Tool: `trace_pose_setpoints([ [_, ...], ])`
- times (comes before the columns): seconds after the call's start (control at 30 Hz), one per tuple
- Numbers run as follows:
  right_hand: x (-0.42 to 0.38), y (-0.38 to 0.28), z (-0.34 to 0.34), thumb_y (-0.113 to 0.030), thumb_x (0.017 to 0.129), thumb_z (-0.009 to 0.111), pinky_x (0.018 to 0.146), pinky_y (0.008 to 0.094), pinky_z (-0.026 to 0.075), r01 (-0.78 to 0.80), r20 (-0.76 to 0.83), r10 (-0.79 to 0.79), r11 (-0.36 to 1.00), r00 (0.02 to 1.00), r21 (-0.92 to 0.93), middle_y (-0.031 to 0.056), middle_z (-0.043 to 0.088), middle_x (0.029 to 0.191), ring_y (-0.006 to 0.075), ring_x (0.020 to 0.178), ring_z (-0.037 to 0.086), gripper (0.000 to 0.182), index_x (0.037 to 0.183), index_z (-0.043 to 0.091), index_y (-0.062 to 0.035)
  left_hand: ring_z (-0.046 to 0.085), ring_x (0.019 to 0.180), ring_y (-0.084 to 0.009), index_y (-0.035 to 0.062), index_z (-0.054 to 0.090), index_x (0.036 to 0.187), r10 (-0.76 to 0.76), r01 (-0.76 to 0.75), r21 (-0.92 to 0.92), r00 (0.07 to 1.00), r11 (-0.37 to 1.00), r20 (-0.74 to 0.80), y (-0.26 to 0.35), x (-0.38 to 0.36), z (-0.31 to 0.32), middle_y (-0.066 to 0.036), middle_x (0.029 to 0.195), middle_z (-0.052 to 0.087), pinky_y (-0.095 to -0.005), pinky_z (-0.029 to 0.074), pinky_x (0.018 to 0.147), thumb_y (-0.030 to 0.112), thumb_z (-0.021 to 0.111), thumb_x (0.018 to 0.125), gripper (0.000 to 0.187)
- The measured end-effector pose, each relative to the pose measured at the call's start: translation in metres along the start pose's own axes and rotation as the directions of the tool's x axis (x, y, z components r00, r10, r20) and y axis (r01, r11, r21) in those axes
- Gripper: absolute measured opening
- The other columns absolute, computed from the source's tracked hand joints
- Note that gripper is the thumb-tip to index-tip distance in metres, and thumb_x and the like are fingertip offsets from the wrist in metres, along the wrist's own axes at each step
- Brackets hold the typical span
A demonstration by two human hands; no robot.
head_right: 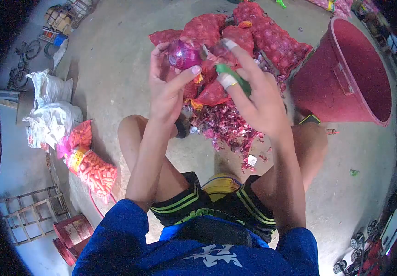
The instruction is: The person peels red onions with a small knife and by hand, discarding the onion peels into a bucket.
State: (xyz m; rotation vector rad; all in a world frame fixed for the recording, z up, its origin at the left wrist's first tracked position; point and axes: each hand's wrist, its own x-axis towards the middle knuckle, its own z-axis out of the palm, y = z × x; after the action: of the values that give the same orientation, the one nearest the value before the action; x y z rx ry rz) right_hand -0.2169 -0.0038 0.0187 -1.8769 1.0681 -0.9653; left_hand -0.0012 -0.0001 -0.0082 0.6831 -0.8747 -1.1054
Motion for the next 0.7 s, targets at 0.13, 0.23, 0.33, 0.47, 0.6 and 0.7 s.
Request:
trace_pose_setpoints([
  [0.13,0.000,0.003,0.005,-0.014,0.099,0.068,0.070,0.0375,0.052,0.138,-0.024,-0.138,0.990,0.990,-0.011,0.0223,0.071,0.086,0.0310,0.069,0.066,0.064,0.158,0.046,-0.0043,0.064,0.125,-0.0218,0.0087,0.047,0.139,0.021,-0.019,0.068,0.999,0.997,-0.025,0.000,-0.002,0.003,-0.008,0.137,0.056,-0.0398,0.059,0.106,-0.017,0.085,0.075,0.079],
  [0.23,0.002,-0.001,0.006,-0.014,0.099,0.068,0.071,0.0397,0.053,0.121,0.000,-0.121,0.992,0.993,-0.038,0.0238,0.070,0.086,0.0376,0.071,0.068,0.062,0.157,0.047,-0.0042,0.064,0.123,-0.0210,0.0084,0.046,0.138,0.040,-0.036,0.119,0.999,0.992,-0.034,0.002,-0.002,0.003,-0.009,0.136,0.056,-0.0382,0.060,0.104,-0.016,0.086,0.075,0.079],
  [0.33,0.001,-0.003,0.007,-0.015,0.100,0.067,0.072,0.0409,0.053,0.113,-0.011,-0.114,0.992,0.993,-0.049,0.0247,0.070,0.088,0.0401,0.072,0.067,0.061,0.156,0.047,-0.0039,0.064,0.122,-0.0202,0.0086,0.046,0.138,0.023,-0.017,0.095,0.998,0.995,-0.063,0.002,-0.003,0.005,-0.009,0.136,0.056,-0.0376,0.059,0.103,-0.015,0.087,0.075,0.079],
  [0.47,0.002,0.000,0.017,-0.012,0.103,0.062,0.073,0.0419,0.055,0.095,-0.067,-0.095,0.995,0.993,0.001,0.0225,0.074,0.091,0.0370,0.071,0.069,0.056,0.156,0.047,-0.0035,0.063,0.124,-0.0199,0.0080,0.047,0.137,0.040,-0.035,0.144,0.999,0.989,-0.037,0.001,-0.002,0.005,-0.009,0.134,0.057,-0.0385,0.057,0.107,-0.013,0.087,0.075,0.077],
  [0.6,0.002,-0.004,0.008,-0.010,0.104,0.059,0.076,0.0439,0.056,-0.339,0.202,0.280,0.859,0.938,0.385,0.0206,0.078,0.098,0.0334,0.076,0.074,0.053,0.155,0.048,-0.0030,0.062,0.125,-0.0201,0.0067,0.047,0.141,-0.011,0.014,0.093,1.000,0.996,-0.028,0.004,-0.002,0.007,-0.010,0.134,0.059,-0.0386,0.055,0.109,-0.011,0.088,0.075,0.079],
  [0.7,0.003,-0.010,0.011,-0.010,0.105,0.057,0.082,0.0429,0.058,-0.254,0.152,0.216,0.918,0.964,0.305,0.0185,0.079,0.114,0.0291,0.090,0.078,0.055,0.158,0.046,-0.0032,0.061,0.128,-0.0208,0.0062,0.047,0.144,-0.028,0.028,0.112,1.000,0.993,-0.005,0.000,0.000,0.000,-0.010,0.137,0.059,-0.0388,0.052,0.112,-0.012,0.086,0.075,0.081],
])
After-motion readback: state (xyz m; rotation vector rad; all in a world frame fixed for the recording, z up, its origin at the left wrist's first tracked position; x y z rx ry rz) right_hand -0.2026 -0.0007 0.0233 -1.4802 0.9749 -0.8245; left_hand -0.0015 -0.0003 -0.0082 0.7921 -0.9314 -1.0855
